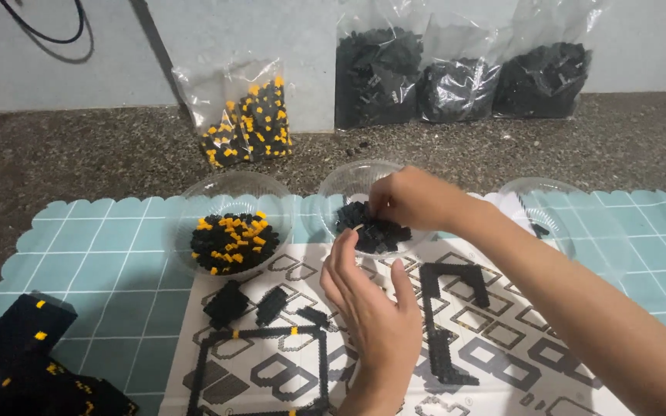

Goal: The person assembles a Lego model by connecting black and grey bricks to form a frame structure. They follow a printed instruction sheet laid out on a table, picking up pieces from bowls and snapping them together by hand.

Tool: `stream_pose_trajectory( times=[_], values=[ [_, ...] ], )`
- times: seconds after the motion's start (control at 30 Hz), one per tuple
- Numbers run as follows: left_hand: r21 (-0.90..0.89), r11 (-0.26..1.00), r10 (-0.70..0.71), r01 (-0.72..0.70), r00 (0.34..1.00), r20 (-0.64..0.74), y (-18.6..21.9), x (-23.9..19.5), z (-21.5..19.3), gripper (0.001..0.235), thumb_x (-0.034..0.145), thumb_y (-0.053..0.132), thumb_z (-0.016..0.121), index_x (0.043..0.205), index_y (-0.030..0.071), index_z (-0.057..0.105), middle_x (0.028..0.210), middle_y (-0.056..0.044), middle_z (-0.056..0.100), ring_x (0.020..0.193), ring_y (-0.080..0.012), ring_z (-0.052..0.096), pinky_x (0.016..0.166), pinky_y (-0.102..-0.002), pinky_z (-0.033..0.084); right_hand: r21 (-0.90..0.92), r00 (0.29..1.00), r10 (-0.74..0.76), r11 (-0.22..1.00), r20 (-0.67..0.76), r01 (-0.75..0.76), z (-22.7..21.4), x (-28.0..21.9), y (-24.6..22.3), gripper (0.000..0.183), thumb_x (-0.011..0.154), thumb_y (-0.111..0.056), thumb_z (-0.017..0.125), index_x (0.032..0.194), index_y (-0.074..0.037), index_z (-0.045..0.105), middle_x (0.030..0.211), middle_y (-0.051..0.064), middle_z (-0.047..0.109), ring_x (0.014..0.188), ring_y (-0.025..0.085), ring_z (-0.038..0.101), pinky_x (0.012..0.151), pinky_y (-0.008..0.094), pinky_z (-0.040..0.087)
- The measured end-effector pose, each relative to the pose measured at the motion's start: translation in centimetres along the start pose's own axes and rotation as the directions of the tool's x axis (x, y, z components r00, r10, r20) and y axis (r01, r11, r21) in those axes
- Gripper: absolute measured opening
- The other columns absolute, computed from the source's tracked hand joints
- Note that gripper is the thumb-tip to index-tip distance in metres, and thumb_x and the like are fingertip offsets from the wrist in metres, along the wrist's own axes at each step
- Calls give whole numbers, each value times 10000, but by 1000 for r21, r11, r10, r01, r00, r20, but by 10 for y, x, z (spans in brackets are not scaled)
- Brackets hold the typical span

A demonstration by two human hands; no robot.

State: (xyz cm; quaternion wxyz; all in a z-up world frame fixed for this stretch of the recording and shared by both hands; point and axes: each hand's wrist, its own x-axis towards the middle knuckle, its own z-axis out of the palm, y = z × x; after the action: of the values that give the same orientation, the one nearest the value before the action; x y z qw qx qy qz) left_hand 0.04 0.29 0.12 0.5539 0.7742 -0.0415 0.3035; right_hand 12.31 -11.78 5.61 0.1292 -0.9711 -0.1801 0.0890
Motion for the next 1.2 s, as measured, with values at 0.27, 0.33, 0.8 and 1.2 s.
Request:
stream_pose_trajectory(
  times=[0.27, 0.33, 0.8, 1.2],
  values=[
    [-4, 1000, 7, -7, 1000, -17, -1, -1, 1, 506, 818, 137, 587, 1277, 23, 405, 1285, -163, 506, 1180, -332, 435, 1002, -467, 331, 43, 995, -64, 997, -78, 67, 2, -1, 11, 163, 787, -21, 581, 825, -150, 673, 743, 12, 686, 658, 165, 643, 627, 299, 503],
    [-5, 1000, 10, -10, 1000, -18, -1, -1, 1, 497, 821, 132, 589, 1272, 22, 411, 1280, -161, 508, 1172, -335, 441, 996, -466, 333, 110, 994, -52, 992, -98, 63, -2, -4, 6, 157, 805, -17, 589, 885, -128, 665, 806, 24, 717, 702, 166, 686, 673, 297, 547],
    [-13, 1000, 5, -5, 1000, -26, 1, 0, 0, 470, 836, 145, 575, 1264, 20, 425, 1278, -156, 510, 1180, -318, 437, 998, -459, 337, 304, 996, 88, 949, 3, -85, -29, -23, -12, 174, 795, -110, 660, 942, -102, 753, 818, 32, 767, 707, 121, 711, 694, 261, 560],
    [-40, 996, -77, 73, 994, -83, -9, -5, 4, 230, 887, 217, 567, 1100, 131, 546, 967, -6, 612, 958, -212, 544, 843, -393, 355, 506, 991, 131, 854, 19, -122, -27, -73, -55, 133, 736, -101, 747, 839, -129, 828, 764, -10, 817, 593, 64, 666, 602, 206, 511]
  ],
)
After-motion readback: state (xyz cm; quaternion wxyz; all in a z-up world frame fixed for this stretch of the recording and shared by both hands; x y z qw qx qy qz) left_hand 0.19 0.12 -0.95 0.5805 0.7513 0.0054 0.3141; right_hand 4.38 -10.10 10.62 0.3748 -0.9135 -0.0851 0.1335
